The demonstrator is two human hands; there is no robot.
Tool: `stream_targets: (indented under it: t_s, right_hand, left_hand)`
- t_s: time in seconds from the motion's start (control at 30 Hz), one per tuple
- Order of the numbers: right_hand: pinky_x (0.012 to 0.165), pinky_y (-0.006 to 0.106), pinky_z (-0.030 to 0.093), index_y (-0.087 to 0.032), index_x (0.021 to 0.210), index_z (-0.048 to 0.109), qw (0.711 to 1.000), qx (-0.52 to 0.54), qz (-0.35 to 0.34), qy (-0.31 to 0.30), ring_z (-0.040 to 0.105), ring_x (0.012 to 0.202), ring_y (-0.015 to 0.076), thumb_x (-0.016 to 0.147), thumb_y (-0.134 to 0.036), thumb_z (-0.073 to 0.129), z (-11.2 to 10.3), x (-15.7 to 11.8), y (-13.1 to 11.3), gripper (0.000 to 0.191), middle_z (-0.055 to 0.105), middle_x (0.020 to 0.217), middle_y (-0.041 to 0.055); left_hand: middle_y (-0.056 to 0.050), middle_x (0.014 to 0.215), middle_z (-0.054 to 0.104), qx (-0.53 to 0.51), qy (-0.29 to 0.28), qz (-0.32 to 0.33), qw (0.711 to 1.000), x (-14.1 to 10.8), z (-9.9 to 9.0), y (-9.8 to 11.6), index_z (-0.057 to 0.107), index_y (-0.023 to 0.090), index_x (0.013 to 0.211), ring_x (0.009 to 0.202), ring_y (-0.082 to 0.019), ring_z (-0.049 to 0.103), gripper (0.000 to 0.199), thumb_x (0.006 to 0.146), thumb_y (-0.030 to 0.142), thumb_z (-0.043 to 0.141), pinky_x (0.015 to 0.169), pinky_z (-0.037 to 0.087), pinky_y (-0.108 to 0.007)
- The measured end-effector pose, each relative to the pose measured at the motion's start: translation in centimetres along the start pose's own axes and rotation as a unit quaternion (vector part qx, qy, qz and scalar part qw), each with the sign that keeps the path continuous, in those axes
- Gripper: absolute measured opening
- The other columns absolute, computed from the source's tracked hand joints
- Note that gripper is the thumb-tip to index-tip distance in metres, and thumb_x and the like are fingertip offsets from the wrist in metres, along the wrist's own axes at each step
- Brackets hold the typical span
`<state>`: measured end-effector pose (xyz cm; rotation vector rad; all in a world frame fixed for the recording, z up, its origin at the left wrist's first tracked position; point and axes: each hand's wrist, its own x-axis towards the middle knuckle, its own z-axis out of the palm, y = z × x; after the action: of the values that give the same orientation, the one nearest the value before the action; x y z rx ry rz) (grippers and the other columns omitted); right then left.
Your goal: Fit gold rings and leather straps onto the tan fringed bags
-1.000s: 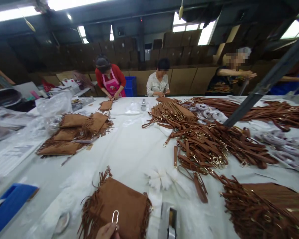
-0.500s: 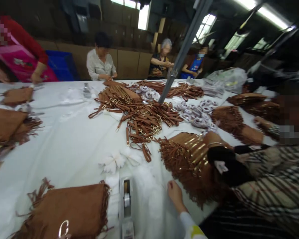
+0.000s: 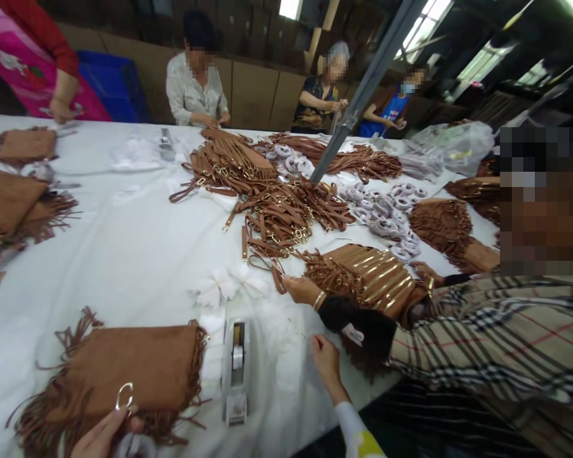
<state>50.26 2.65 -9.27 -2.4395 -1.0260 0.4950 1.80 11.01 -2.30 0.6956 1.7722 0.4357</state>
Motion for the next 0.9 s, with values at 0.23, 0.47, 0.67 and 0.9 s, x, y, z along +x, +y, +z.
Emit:
stream_targets:
  t_s: [0.23,0.47,0.67,0.9]
  right_hand:
    - [0.068,0.030,0.048,-0.014,0.082,0.071,0.997,0.035,-0.047,-0.059,0.063,0.069,0.0238,0.080,-0.044,0.045,1.2,0.1,-4.7,0.040,0.071,0.076,0.0097]
    - [0.078,0.028,0.046,-0.013,0.092,0.070,0.985,0.023,-0.165,-0.034,0.062,0.082,0.0215,0.088,-0.037,0.041,0.3,6.5,-15.2,0.037,0.070,0.091,0.0100]
    - [0.080,0.026,0.040,-0.013,0.090,0.067,0.977,-0.051,-0.198,-0.055,0.058,0.084,0.0190,0.085,-0.024,0.050,3.2,14.0,-20.4,0.021,0.067,0.090,0.0094]
    - [0.065,0.024,0.037,-0.013,0.074,0.066,0.965,-0.123,-0.196,-0.125,0.056,0.068,0.0169,0.083,-0.029,0.059,5.6,16.6,-20.5,0.021,0.064,0.070,0.0067]
  left_hand:
    - [-0.009,0.074,0.070,-0.053,-0.024,-0.006,0.998,-1.2,0.8,1.0,0.066,0.011,0.065,0.070,-0.024,0.064,0.054,0.048,0.062,0.071,0.061,0.051,-0.029]
    - [-0.005,0.067,0.067,-0.094,-0.047,-0.033,0.994,-0.7,0.9,0.6,0.065,0.012,0.065,0.059,-0.017,0.058,0.052,0.052,0.061,0.072,0.054,0.046,-0.023]
    - [-0.003,0.066,0.065,-0.103,-0.049,-0.030,0.993,-0.2,0.3,0.1,0.065,0.012,0.066,0.057,-0.015,0.054,0.050,0.058,0.062,0.068,0.052,0.043,-0.022]
    - [-0.002,0.058,0.062,-0.117,-0.020,-0.070,0.990,0.3,-0.5,-0.1,0.061,0.014,0.062,0.052,-0.017,0.055,0.045,0.059,0.058,0.067,0.049,0.044,-0.025]
